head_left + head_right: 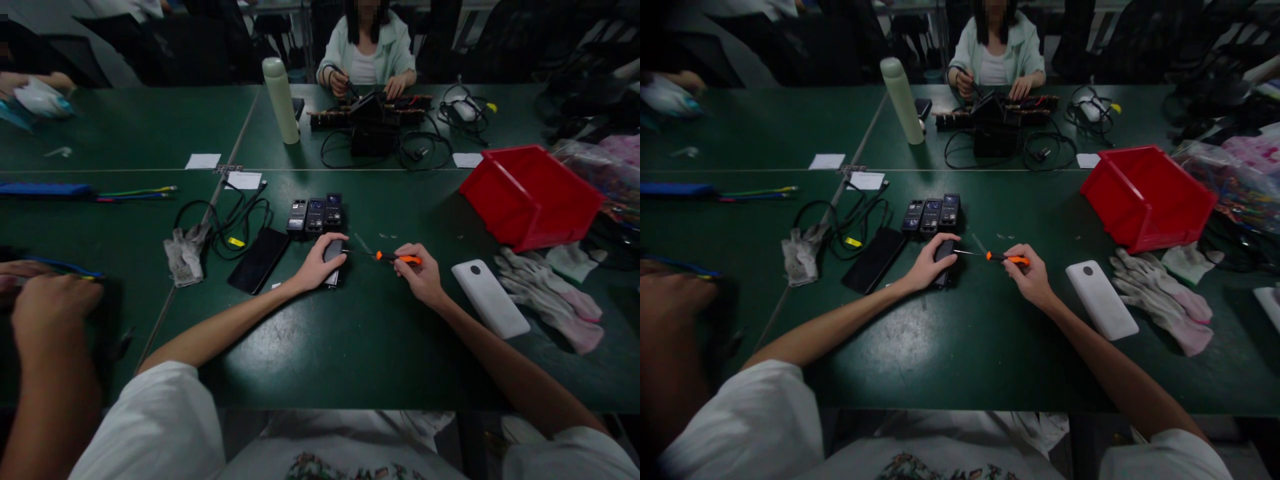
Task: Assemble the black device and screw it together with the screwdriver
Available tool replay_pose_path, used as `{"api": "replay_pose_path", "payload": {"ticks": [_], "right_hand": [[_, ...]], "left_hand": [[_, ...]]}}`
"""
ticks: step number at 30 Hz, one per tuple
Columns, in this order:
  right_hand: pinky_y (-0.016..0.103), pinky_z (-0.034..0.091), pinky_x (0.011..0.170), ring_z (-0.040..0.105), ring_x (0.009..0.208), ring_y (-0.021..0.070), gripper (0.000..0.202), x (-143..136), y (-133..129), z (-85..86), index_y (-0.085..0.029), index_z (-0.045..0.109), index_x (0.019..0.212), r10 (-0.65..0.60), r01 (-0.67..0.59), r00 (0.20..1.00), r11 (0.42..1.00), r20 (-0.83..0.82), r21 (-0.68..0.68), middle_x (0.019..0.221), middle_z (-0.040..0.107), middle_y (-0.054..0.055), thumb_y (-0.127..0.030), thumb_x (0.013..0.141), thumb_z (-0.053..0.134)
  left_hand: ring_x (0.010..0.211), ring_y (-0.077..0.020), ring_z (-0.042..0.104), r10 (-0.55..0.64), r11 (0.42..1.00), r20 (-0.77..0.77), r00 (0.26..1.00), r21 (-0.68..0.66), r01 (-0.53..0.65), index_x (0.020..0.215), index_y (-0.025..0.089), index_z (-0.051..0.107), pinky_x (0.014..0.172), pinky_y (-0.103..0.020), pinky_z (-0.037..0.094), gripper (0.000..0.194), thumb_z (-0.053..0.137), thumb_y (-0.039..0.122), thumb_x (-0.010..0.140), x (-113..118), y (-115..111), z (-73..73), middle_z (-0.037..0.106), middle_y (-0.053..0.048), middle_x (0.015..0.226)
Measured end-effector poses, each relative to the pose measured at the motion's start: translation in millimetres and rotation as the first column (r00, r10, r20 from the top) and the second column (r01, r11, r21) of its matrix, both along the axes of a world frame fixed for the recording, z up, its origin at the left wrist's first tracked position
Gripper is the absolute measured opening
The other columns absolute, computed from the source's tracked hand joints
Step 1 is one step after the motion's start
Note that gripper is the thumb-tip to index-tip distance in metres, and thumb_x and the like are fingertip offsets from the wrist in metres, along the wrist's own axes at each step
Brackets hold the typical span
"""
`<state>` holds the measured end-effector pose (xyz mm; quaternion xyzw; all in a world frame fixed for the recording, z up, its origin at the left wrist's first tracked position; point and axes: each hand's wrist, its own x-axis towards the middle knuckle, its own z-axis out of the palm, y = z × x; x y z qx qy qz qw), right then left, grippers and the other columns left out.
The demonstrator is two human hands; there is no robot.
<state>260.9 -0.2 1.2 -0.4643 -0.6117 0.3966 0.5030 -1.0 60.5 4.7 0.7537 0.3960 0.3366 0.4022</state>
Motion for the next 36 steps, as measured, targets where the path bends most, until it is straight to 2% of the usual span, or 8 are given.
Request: {"api": "replay_pose_path", "payload": {"ticks": [5, 14, 18, 21, 24, 30, 36], "right_hand": [[0.031, 0.05, 0.06, 0.057, 0.072, 0.0147, 0.014, -1, 0, 1.6, -0.022, 0.057, 0.097, 0.005, -0.005, 1.0, 1.0, 0.002, 0.011, 0.097, 0.054, 0.004, -0.028, 0.086, 0.062], [0.033, 0.051, 0.062, 0.058, 0.081, 0.019, 0.013, 1, -1, -6.5, -0.023, 0.059, 0.092, -0.049, 0.046, 0.998, 0.997, 0.047, 0.064, 0.1, 0.055, 0.006, -0.029, 0.083, 0.066], [0.032, 0.051, 0.064, 0.059, 0.074, 0.0167, 0.017, 1, -1, -1.4, -0.023, 0.058, 0.098, -0.043, 0.043, 0.999, 0.999, 0.006, -0.023, 0.095, 0.059, 0.005, -0.033, 0.085, 0.064], [0.03, 0.049, 0.061, 0.06, 0.065, 0.0147, 0.023, 1, 2, -1.9, -0.022, 0.055, 0.105, -0.025, 0.014, 0.993, 0.995, -0.111, -0.1, 0.084, 0.062, 0.002, -0.037, 0.087, 0.06], [0.028, 0.048, 0.056, 0.06, 0.061, 0.0141, 0.024, 1, 5, -4.7, -0.02, 0.056, 0.102, -0.008, -0.02, 0.981, 0.99, -0.195, -0.14, 0.077, 0.064, 0.001, -0.04, 0.089, 0.057], [0.022, 0.038, 0.043, 0.049, 0.046, 0.0102, 0.023, -1, 2, 1.1, -0.02, 0.057, 0.098, -0.015, 0.002, 0.998, 0.977, -0.06, -0.214, 0.056, 0.055, -0.004, -0.041, 0.091, 0.055], [0.024, 0.041, 0.05, 0.052, 0.055, 0.0114, 0.021, 0, -1, 5.1, -0.019, 0.059, 0.098, -0.089, 0.092, 0.996, 0.987, 0.026, -0.134, 0.065, 0.056, -0.002, -0.036, 0.087, 0.061]], "left_hand": [[0.113, -0.0235, 0.052, -0.004, 1.0, 0.006, 1.0, 0.008, 0.004, 0.122, 0.022, 0.052, 0.101, -0.039, 0.04, 0.038, 0.055, 0.036, 0.087, 0, 0, -0.8, 0.055, -0.006, 0.123], [0.113, -0.0239, 0.053, 0.011, 1.0, -0.009, 1.0, 0.011, -0.011, 0.122, 0.022, 0.052, 0.101, -0.039, 0.04, 0.038, 0.054, 0.035, 0.086, 0, 2, -1.2, 0.055, -0.006, 0.123], [0.111, -0.0233, 0.053, -0.007, 1.0, -0.003, 1.0, 0.005, 0.007, 0.122, 0.022, 0.052, 0.102, -0.04, 0.04, 0.038, 0.055, 0.036, 0.086, 0, 1, 0.4, 0.056, -0.006, 0.12], [0.112, -0.0233, 0.053, -0.018, 1.0, 0.001, 1.0, 0.005, 0.018, 0.122, 0.023, 0.052, 0.102, -0.04, 0.039, 0.038, 0.055, 0.035, 0.086, 0, 1, 0.8, 0.055, -0.006, 0.121], [0.114, -0.0234, 0.052, -0.026, 1.0, 0.001, 1.0, 0.012, 0.026, 0.122, 0.023, 0.052, 0.103, -0.04, 0.039, 0.038, 0.055, 0.036, 0.086, 0, 0, 0.2, 0.055, -0.006, 0.121], [0.113, -0.024, 0.053, -0.006, 1.0, 0.008, 1.0, 0.003, 0.006, 0.122, 0.023, 0.052, 0.101, -0.04, 0.04, 0.038, 0.055, 0.036, 0.086, -1, 1, -0.4, 0.055, -0.006, 0.123], [0.112, -0.0228, 0.053, -0.03, 0.999, 0.007, 1.0, 0.023, 0.03, 0.122, 0.022, 0.052, 0.103, -0.038, 0.039, 0.038, 0.056, 0.035, 0.086, 0, 0, 1.2, 0.055, -0.006, 0.119]]}}
